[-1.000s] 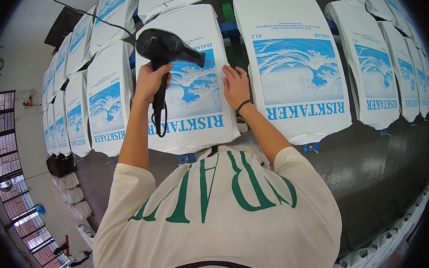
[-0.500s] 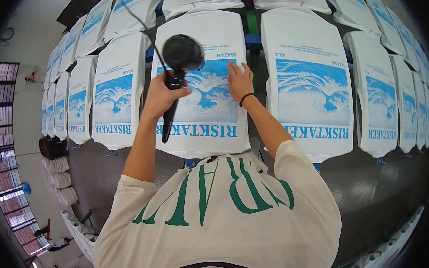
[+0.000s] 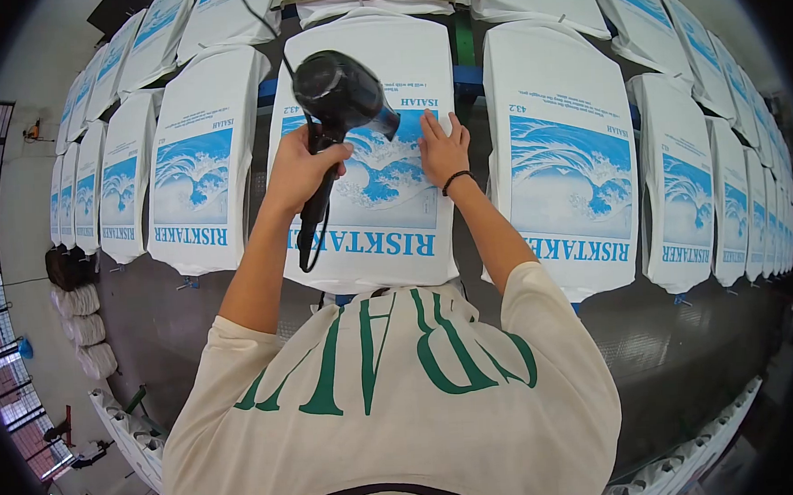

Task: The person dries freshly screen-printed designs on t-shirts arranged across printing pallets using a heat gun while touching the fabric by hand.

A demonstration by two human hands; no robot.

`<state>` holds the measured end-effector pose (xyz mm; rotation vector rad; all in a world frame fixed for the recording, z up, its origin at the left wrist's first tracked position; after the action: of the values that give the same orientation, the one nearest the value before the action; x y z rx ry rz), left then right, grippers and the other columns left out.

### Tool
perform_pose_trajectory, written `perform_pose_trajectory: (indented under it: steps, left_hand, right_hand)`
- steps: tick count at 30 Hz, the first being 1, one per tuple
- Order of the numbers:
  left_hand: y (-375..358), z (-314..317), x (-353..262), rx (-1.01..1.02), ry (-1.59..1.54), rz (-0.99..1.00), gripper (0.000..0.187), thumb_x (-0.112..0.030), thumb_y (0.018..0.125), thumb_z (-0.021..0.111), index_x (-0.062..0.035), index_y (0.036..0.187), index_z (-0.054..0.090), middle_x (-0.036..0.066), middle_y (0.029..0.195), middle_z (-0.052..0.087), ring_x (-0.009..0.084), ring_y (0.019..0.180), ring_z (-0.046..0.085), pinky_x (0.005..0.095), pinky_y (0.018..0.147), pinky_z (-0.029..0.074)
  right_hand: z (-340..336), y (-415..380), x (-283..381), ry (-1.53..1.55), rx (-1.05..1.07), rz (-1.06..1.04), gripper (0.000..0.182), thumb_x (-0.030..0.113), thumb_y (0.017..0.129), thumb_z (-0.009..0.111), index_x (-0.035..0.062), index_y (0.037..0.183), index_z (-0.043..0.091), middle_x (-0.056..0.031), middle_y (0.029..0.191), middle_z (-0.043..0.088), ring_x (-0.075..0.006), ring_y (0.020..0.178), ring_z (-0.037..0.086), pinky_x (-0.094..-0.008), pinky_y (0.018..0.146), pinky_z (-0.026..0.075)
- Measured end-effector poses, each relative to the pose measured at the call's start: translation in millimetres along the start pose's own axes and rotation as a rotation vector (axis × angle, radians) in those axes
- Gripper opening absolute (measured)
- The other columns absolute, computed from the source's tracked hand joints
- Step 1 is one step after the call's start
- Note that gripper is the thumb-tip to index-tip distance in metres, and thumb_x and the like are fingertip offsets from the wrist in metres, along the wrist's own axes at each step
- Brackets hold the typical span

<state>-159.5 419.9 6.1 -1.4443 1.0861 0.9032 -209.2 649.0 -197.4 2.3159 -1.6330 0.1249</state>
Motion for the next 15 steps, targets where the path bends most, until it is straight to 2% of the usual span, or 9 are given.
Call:
perform_pose_trajectory:
  steps: [1, 7, 11, 15]
  left_hand:
    - [1, 1, 0, -0.02, -0.026, 0.003, 0.021, -0.011, 0.079, 0.075, 0.0016, 0.087, 0.06, 0.007, 0.07, 0.064, 0.0133, 0.055, 0.062, 0.0263, 0.052, 0.049]
    - [12, -22, 13, -0.169, -0.065, -0.023, 0.021, -0.015, 0.082, 0.075, 0.0024, 0.081, 0.062, 0.006, 0.067, 0.063, 0.0127, 0.053, 0.06, 0.0266, 0.05, 0.048]
    - [13, -73, 25, -0.278, -0.004, -0.026, 0.026, -0.019, 0.082, 0.075, 0.0037, 0.089, 0.063, 0.008, 0.072, 0.067, 0.0132, 0.055, 0.061, 0.0267, 0.052, 0.049]
    - [17, -126, 35, -0.427, 0.08, -0.016, 0.024, -0.017, 0.081, 0.074, 0.0024, 0.085, 0.061, 0.008, 0.072, 0.065, 0.0141, 0.054, 0.06, 0.0273, 0.052, 0.049]
  right_hand:
    - [0, 1, 1, -0.003, -0.002, 0.003, 0.047, 0.025, 0.1, 0.049, 0.011, 0.145, 0.046, 0.0008, 0.157, 0.037, -0.0404, 0.141, 0.026, -0.0568, 0.113, 0.021]
    - [1, 3, 11, -0.052, 0.132, 0.059, 0.055, 0.04, 0.102, 0.042, 0.0141, 0.15, 0.039, 0.0016, 0.161, 0.029, -0.0412, 0.148, 0.014, -0.0628, 0.116, 0.01]
    - [4, 0, 13, -0.108, 0.208, 0.056, 0.06, 0.046, 0.102, 0.038, 0.0151, 0.153, 0.034, 0.0029, 0.162, 0.025, -0.0415, 0.149, 0.009, -0.0645, 0.116, 0.006]
    - [-3, -6, 18, -0.117, 0.275, 0.042, 0.062, 0.049, 0.102, 0.037, 0.0162, 0.154, 0.032, 0.0026, 0.163, 0.023, -0.039, 0.151, 0.004, -0.0632, 0.117, 0.002]
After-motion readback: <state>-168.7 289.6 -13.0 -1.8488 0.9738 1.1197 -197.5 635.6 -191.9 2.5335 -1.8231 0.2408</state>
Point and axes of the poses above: each hand's wrist, its own y-axis towards the middle knuckle, its own z-axis out of the palm, x = y × z, the point moved 2 cm from there along y, towards the middle knuckle
